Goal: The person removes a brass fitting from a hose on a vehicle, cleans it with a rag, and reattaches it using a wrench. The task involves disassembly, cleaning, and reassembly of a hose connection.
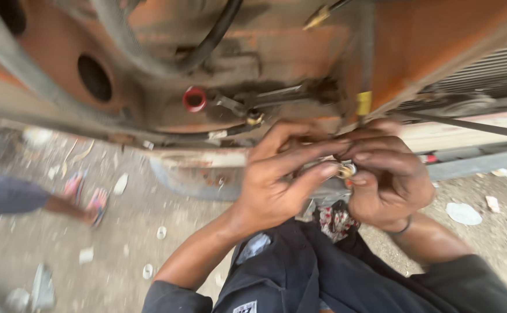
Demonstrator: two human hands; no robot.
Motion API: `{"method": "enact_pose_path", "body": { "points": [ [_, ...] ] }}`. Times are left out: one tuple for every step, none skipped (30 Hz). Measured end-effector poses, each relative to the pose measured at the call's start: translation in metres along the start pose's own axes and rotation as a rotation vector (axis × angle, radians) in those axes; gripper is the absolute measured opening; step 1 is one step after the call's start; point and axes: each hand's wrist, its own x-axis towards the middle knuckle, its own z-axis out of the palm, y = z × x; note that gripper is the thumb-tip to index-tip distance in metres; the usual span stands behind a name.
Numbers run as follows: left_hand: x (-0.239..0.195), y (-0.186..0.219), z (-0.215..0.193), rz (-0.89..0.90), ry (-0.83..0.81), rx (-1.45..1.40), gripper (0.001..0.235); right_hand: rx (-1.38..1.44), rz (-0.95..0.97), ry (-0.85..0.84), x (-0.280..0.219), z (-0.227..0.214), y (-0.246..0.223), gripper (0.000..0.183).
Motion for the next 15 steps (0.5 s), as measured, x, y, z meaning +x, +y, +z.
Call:
{"method": "enact_pose_path", "body": {
  "points": [
    [0.008, 0.0, 0.006, -0.037, -0.031, -0.032, 0.029, -0.038, 0.031, 0.083, -0.002, 0.005, -0.01, 0.015],
    [0.016, 0.001, 0.013, -0.074, -0.064, -0.063, 0.029, -0.072, 0.058, 0.169, -0.005, 0.01, -0.018, 0.015],
    [0.025, 0.002, 0.019, -0.107, -0.107, -0.101, 0.03, -0.115, 0.044, 0.24, -0.006, 0.012, -0.023, 0.014],
    [0.032, 0.003, 0.024, -0.039, -0.124, -0.113, 0.029, -0.157, 0.031, 0.31, -0.007, 0.013, -0.026, 0.014],
    [0.038, 0.004, 0.029, 0.028, -0.149, -0.134, 0.029, -0.21, -0.013, 0.363, -0.009, 0.015, -0.029, 0.014],
    [0.044, 0.005, 0.034, 0.094, -0.172, -0.158, 0.028, -0.302, -0.041, 0.393, -0.01, 0.012, -0.032, 0.013],
    [0.047, 0.005, 0.04, 0.138, -0.207, -0.211, 0.024, -0.401, -0.054, 0.427, -0.016, 0.012, -0.037, 0.012],
    [0.05, 0.005, 0.048, 0.182, -0.241, -0.268, 0.02, -0.538, -0.046, 0.44, -0.021, 0.008, -0.041, 0.011],
    [0.052, 0.005, 0.054, 0.242, -0.26, -0.252, 0.017, -0.541, -0.005, 0.487, -0.026, 0.007, -0.046, 0.011],
    [0.053, 0.004, 0.059, 0.302, -0.277, -0.238, 0.015, -0.542, 0.036, 0.533, -0.031, 0.005, -0.051, 0.011],
    [0.058, 0.001, 0.063, 0.394, -0.274, -0.153, 0.014, -0.41, 0.085, 0.617, -0.037, 0.006, -0.056, 0.013],
    [0.061, -0.001, 0.067, 0.489, -0.265, -0.071, 0.013, -0.343, 0.11, 0.662, -0.042, 0.007, -0.063, 0.016],
    [0.062, -0.002, 0.07, 0.549, -0.278, 0.02, 0.012, -0.277, 0.133, 0.704, -0.047, 0.01, -0.071, 0.018],
    [0.062, -0.003, 0.072, 0.612, -0.288, 0.108, 0.011, -0.28, 0.142, 0.71, -0.052, 0.011, -0.079, 0.022],
    [0.061, -0.005, 0.074, 0.663, -0.288, 0.204, 0.011, -0.274, 0.163, 0.708, -0.056, 0.013, -0.087, 0.026]
  ]
}}
